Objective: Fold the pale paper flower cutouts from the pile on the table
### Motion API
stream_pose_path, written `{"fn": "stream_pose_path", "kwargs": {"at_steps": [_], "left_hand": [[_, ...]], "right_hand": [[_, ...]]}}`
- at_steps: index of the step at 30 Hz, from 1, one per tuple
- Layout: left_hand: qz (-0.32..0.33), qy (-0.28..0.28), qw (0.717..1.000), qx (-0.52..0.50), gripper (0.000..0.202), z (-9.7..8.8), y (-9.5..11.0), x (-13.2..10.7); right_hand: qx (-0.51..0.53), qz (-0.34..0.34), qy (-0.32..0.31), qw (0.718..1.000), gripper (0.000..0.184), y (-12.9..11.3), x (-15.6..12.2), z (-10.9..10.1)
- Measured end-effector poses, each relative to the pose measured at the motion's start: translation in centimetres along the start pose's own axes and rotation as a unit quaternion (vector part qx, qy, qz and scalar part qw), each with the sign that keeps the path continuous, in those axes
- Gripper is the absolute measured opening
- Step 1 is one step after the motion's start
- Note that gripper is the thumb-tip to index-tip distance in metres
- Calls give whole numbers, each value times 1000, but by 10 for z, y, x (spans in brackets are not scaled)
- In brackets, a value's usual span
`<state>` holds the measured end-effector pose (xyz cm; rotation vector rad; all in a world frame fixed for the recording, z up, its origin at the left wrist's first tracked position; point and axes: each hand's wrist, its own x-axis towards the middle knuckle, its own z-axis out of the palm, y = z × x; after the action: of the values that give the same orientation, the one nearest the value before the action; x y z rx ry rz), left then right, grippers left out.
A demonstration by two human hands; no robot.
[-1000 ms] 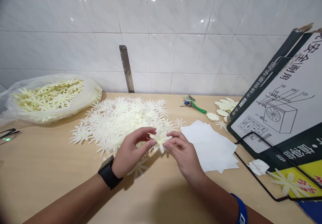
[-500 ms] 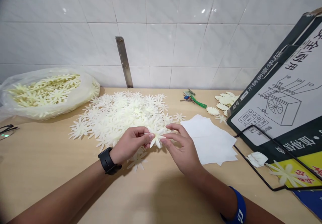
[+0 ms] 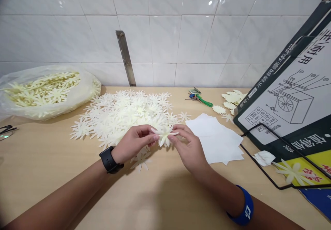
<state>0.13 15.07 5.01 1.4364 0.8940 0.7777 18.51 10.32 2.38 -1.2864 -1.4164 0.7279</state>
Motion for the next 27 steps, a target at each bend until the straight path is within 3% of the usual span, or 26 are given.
{"fn": "stream_pose_path", "kwargs": {"at_steps": [8,11,13,17,18,20,22,24,25,27], "left_hand": [[4,82,997,11,25,-10,0,5],[23,104,992,67,30,-13,-7,7],[65,140,978,140,27,-14,-10,8],[232,203,917,254,14,-11,-5,3],[252,197,914,251,16,-9,-3,0],[224,145,944,195,20,-4,3,-5],[134,48,984,108,27,2,5,-9],[55,-40,997,48,30,7,4,-10],[34,-64,997,33,27,9,2,-9],[10,-60,998,4,25,12,-1,-8]], "right_hand": [[22,5,85,996,20,8,2,-4],[30,13,87,996,21,8,2,-3],[32,15,76,997,22,7,2,-2],[24,6,51,998,23,5,0,-1],[20,2,45,999,23,4,0,-1],[13,-7,32,999,23,3,-2,-1],[10,-15,21,1000,23,1,-3,0],[6,-26,14,1000,22,1,-5,2],[1,-32,9,999,21,0,-6,2],[-8,-41,7,999,20,1,-7,3]]}}
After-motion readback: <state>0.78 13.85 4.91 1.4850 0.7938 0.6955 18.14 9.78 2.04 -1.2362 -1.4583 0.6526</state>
